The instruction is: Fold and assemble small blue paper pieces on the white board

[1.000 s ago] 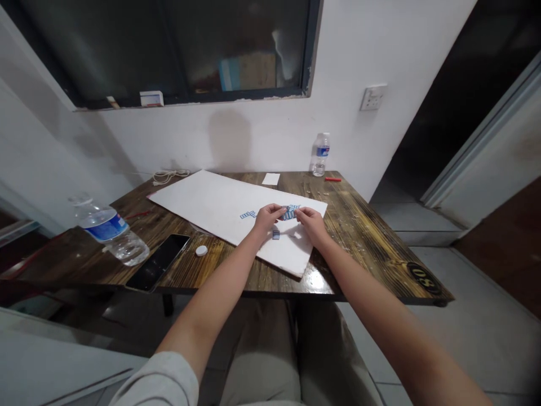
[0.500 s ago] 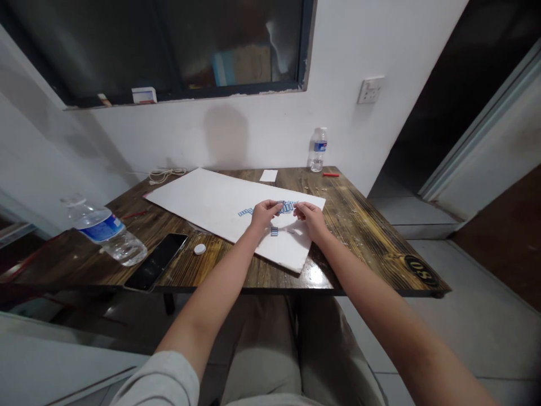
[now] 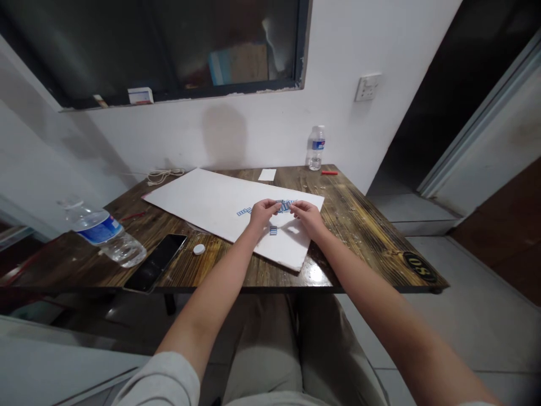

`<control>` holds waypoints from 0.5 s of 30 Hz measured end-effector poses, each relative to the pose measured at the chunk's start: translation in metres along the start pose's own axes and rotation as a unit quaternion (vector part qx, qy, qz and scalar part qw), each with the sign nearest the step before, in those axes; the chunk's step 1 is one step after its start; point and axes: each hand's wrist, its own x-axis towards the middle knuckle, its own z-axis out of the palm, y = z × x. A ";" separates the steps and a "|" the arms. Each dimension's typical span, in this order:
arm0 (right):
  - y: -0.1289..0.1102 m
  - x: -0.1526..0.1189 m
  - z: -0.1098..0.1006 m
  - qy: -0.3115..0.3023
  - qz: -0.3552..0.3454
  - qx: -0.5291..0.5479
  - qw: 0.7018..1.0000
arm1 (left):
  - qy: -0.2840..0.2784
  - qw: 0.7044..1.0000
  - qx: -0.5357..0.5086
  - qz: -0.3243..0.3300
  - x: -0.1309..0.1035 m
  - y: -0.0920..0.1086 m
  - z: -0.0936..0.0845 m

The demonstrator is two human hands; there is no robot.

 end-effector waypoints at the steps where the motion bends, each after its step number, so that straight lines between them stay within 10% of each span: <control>1: 0.001 0.001 0.000 0.005 -0.007 -0.003 1.000 | -0.016 1.000 0.010 0.007 0.000 -0.001 0.000; 15: 0.004 -0.003 -0.006 -0.024 -0.226 -0.248 0.942 | -0.064 0.990 0.118 0.049 0.001 -0.014 -0.002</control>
